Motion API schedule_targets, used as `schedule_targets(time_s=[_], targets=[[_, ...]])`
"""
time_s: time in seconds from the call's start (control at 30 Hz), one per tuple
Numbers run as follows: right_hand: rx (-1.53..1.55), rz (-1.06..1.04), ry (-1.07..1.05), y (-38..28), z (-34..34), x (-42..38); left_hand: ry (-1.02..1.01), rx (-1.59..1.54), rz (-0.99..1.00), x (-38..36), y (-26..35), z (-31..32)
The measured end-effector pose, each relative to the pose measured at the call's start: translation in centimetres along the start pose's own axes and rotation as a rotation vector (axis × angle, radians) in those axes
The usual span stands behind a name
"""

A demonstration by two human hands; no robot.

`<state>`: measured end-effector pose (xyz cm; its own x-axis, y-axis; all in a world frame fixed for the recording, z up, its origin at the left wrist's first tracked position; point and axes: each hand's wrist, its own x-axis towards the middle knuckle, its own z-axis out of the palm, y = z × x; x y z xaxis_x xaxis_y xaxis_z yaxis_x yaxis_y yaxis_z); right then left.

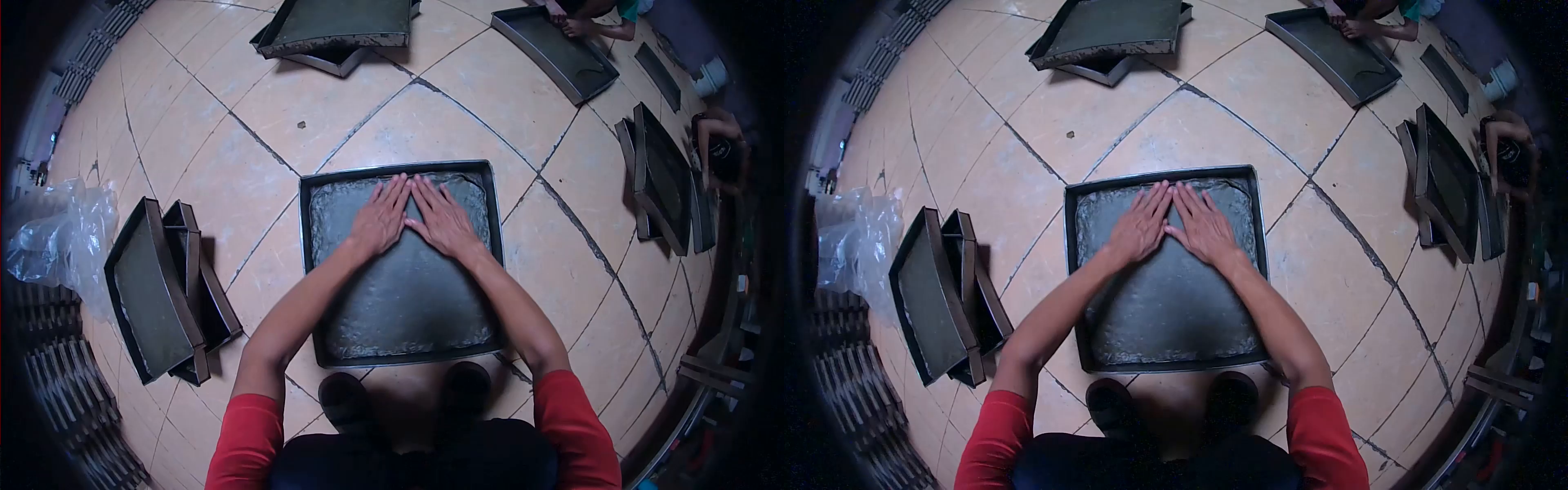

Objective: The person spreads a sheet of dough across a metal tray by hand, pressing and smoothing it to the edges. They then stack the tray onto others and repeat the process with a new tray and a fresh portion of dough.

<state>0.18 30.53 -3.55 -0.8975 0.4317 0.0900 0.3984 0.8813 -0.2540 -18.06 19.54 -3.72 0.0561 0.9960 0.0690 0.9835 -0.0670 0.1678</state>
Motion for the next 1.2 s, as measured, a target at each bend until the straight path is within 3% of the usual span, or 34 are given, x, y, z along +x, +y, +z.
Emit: schedule_targets(time_s=[0.03,0.13,0.23,0.33,0.43,0.63,0.77,0.87,1.0,1.1,1.2], targets=[[-0.062,-0.013,-0.017,0.5,0.4,0.5,-0.038,0.108,0.029,0.4,-0.4,0.4],[-0.079,-0.039,0.02,1.4,1.1,0.3,-0.073,-0.08,-0.032,0.2,-1.0,1.0],[-0.04,-0.02,-0.079,1.8,-0.1,0.5,-0.079,-0.072,-0.022,0.1,-1.3,0.9],[0.204,0.119,-0.291,2.1,-3.2,2.0,-0.056,-0.109,-0.029,-0.4,-1.5,0.1],[-0.064,0.039,-0.11,3.6,-1.1,-0.7,-0.056,-0.061,-0.11,-3.1,-3.2,0.7],[0.17,0.207,-0.214,2.7,-4.7,0.8,-0.043,-0.088,-0.166,-4.1,-3.8,-0.9],[-0.141,0.149,-0.128,3.7,-1.3,-1.7,-0.051,-0.07,-0.256,-5.3,-4.9,-0.5],[0.27,0.407,-0.313,2.4,-5.8,0.6,-0.089,-0.118,-0.318,-5.5,-4.5,-1.8],[-0.108,0.3,-0.216,3.5,-2.9,-0.7,-0.153,-0.028,-0.423,-7.0,-5.0,-1.4],[0.225,0.462,-0.331,4.1,-5.2,0.5,-0.174,-0.188,-0.543,-6.0,-4.8,-2.7],[0.017,0.453,-0.293,4.0,-2.9,-0.2,-0.201,-0.09,-0.601,-6.7,-4.8,-1.4]])
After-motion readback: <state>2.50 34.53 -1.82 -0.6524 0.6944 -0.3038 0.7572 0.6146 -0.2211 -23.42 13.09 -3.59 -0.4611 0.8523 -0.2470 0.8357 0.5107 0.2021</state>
